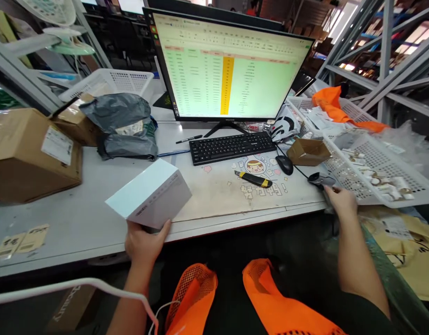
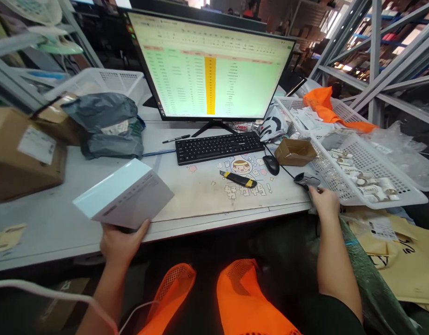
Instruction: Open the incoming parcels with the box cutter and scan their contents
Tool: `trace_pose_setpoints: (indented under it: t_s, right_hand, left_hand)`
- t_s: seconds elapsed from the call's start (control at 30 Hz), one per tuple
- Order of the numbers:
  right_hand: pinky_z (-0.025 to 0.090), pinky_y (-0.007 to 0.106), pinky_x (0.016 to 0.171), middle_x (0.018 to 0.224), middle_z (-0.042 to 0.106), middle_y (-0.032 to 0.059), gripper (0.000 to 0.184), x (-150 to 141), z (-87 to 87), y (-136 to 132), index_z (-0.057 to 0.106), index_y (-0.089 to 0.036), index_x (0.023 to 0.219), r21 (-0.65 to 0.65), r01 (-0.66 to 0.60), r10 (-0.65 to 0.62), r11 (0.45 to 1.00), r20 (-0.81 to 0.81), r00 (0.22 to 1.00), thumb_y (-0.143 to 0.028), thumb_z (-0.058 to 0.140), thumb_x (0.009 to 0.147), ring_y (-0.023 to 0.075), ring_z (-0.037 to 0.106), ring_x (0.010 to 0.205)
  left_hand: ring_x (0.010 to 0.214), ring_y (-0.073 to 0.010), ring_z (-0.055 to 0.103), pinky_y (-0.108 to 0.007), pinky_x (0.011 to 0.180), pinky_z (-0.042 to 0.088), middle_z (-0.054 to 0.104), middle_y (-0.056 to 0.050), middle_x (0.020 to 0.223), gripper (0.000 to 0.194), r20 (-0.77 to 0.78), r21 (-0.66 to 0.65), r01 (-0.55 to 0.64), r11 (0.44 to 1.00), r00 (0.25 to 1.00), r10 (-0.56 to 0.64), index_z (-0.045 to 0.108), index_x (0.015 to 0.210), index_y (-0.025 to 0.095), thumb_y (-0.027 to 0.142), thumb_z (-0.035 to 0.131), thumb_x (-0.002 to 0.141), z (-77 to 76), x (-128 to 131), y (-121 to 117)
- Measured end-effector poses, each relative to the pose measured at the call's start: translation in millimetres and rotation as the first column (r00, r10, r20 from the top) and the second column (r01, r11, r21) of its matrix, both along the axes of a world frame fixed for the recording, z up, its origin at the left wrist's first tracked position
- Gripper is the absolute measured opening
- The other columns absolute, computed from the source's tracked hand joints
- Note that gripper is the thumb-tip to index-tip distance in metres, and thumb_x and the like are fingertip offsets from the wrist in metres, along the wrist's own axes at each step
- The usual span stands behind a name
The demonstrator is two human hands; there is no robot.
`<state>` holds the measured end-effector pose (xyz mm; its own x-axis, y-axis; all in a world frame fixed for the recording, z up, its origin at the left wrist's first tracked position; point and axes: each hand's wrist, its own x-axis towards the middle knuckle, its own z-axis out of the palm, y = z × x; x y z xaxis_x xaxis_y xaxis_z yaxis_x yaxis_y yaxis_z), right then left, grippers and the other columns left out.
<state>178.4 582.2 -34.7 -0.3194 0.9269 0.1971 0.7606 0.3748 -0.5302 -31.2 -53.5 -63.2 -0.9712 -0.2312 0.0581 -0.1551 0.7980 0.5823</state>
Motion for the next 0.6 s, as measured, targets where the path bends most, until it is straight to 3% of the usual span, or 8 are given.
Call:
trace_pose_setpoints:
  t_s: [0.07, 0.13, 0.2, 0.23, 0.3, 0.37, 0.5, 0.6]
  right_hand:
    - [0.048, 0.062, 0.111, 0.124, 0.070, 0.0313, 0.042, -25, 3.2, -16, 0.080, -0.007, 0.109, 0.152, -0.025, 0.020, 0.988, 0.031, 0.999, -0.040, 0.070, 0.085, 0.0457, 0.062, 0.128]
    - [0.048, 0.050, 0.115, 0.124, 0.073, 0.0218, 0.040, -71, 5.9, -39, 0.079, -0.011, 0.117, 0.185, -0.198, 0.199, 0.963, 0.011, 0.980, -0.038, 0.060, 0.093, 0.0347, 0.065, 0.123]
    - [0.049, 0.046, 0.111, 0.121, 0.075, 0.0195, 0.040, -132, 7.6, -64, 0.079, -0.010, 0.116, 0.118, -0.547, 0.545, 0.829, 0.053, 0.837, -0.037, 0.058, 0.096, 0.0327, 0.066, 0.118]
    - [0.050, 0.045, 0.110, 0.121, 0.074, 0.0193, 0.041, -163, 7.7, -75, 0.079, -0.010, 0.119, 0.086, -0.647, 0.642, 0.757, 0.084, 0.762, -0.037, 0.056, 0.098, 0.0328, 0.065, 0.117]
    - [0.047, 0.043, 0.114, 0.129, 0.072, 0.0182, 0.041, -219, 6.3, -92, 0.077, -0.010, 0.125, 0.080, -0.722, 0.715, 0.688, 0.095, 0.692, -0.033, 0.057, 0.098, 0.0316, 0.062, 0.124]
    - [0.039, 0.048, 0.122, 0.145, 0.063, 0.0218, 0.046, -257, 2.2, -103, 0.071, -0.007, 0.136, 0.101, -0.746, 0.739, 0.659, 0.101, 0.666, -0.030, 0.060, 0.097, 0.0348, 0.052, 0.138]
    - [0.023, 0.066, 0.126, 0.166, 0.041, 0.0257, 0.048, -282, -13.0, -109, 0.069, -0.005, 0.137, 0.152, -0.773, 0.753, 0.616, 0.177, 0.634, -0.033, 0.063, 0.098, 0.0446, 0.025, 0.157]
    - [0.019, 0.068, 0.127, 0.170, 0.036, 0.0249, 0.048, -280, -24.1, -107, 0.071, -0.006, 0.135, 0.187, -0.765, 0.740, 0.617, 0.194, 0.644, -0.037, 0.059, 0.100, 0.0443, 0.019, 0.160]
  left_hand:
    - [0.125, -0.0613, 0.061, -0.074, 0.102, 0.051, 0.062, -0.035, 0.135, 0.121, 0.009, -0.038, -0.009, 0.999, 1.000, 0.009, 0.041, 0.155, 0.002, 0.079, 0.069, 0.066, 1.2, 1, 4]
    - [0.124, -0.0616, 0.061, -0.075, 0.101, 0.051, 0.062, -0.035, 0.134, 0.121, 0.012, -0.062, -0.005, 0.998, 1.000, 0.005, 0.040, 0.155, 0.002, 0.081, 0.068, 0.068, 2.3, 1, 6]
    - [0.125, -0.0620, 0.060, -0.076, 0.101, 0.051, 0.062, -0.036, 0.134, 0.123, 0.013, -0.073, 0.002, 0.997, 1.000, -0.001, 0.038, 0.156, 0.002, 0.082, 0.067, 0.068, 3.9, 0, 5]
    - [0.126, -0.0617, 0.060, -0.076, 0.101, 0.050, 0.061, -0.036, 0.135, 0.124, 0.023, -0.076, 0.005, 0.997, 1.000, -0.003, 0.037, 0.157, 0.002, 0.083, 0.068, 0.068, 5.0, 0, 5]
    - [0.126, -0.0610, 0.061, -0.075, 0.103, 0.050, 0.061, -0.037, 0.135, 0.125, 0.055, -0.079, 0.002, 0.997, 0.998, 0.003, 0.035, 0.158, 0.002, 0.082, 0.068, 0.068, 7.2, -1, 5]
    - [0.125, -0.0610, 0.061, -0.074, 0.102, 0.050, 0.062, -0.036, 0.133, 0.122, 0.074, -0.083, -0.004, 0.997, 0.997, 0.011, 0.036, 0.157, 0.003, 0.081, 0.068, 0.068, 8.2, 0, 5]
    - [0.122, -0.0597, 0.063, -0.072, 0.099, 0.052, 0.065, -0.033, 0.127, 0.116, 0.038, -0.091, 0.003, 0.996, 0.999, 0.000, 0.040, 0.153, 0.005, 0.081, 0.067, 0.070, 4.8, 0, 4]
    - [0.119, -0.0574, 0.065, -0.071, 0.099, 0.054, 0.067, -0.031, 0.124, 0.114, 0.022, -0.104, -0.009, 0.995, 1.000, 0.011, 0.043, 0.151, 0.007, 0.083, 0.067, 0.070, 1.8, -1, 2]
